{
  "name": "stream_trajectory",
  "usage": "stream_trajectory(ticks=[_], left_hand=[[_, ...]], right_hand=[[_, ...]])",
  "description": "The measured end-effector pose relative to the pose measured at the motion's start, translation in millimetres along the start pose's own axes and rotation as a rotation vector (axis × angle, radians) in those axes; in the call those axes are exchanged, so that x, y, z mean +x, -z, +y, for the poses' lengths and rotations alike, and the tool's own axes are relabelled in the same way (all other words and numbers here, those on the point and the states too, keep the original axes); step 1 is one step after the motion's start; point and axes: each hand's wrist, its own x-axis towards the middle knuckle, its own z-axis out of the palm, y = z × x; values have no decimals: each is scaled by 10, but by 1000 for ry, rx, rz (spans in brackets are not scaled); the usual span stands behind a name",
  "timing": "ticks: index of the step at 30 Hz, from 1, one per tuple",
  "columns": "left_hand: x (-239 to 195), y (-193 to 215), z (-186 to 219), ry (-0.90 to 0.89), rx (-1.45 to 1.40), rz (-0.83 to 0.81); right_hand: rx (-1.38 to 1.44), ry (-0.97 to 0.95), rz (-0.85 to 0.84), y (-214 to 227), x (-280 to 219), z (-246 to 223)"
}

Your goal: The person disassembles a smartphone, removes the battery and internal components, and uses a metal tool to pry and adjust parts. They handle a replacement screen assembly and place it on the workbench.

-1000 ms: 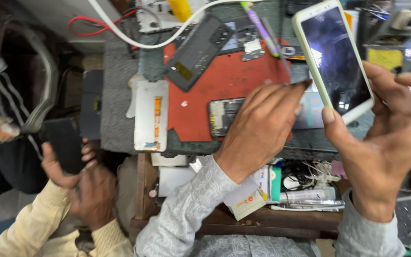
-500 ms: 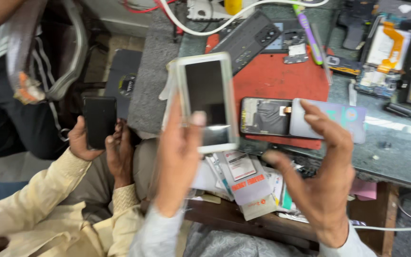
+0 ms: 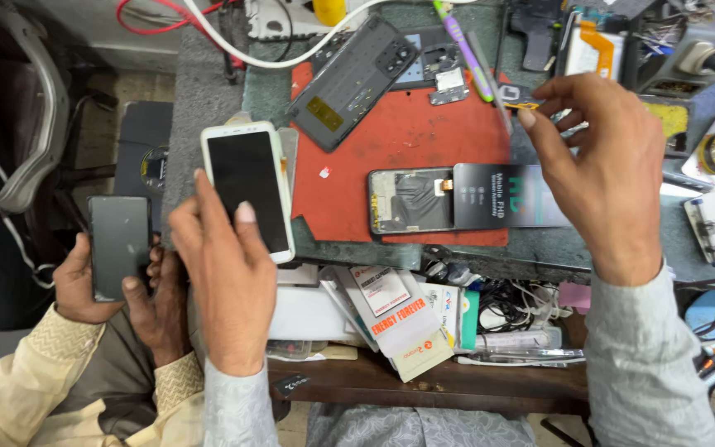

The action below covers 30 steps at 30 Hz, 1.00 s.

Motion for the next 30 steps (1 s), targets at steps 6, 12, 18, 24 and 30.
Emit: stream_trajectory(ticks=[6,12,18,24,30], left_hand=[[-75,-52,-52,-36,140,14],[-72,-5,11,-67,199,64],[-124,33,270,-261,13,21],[-115,-294,610,-615,-144,-296],[44,-725,1100,-825,-154,-366]], right_hand=[[-64,80,-69,-278,190,51],[-29,55,-71,-363,244,109],[-43,76,-87,-323,273,130],[174,-192,-42,-85,170,99],[643,-214,190,157,-265,31]])
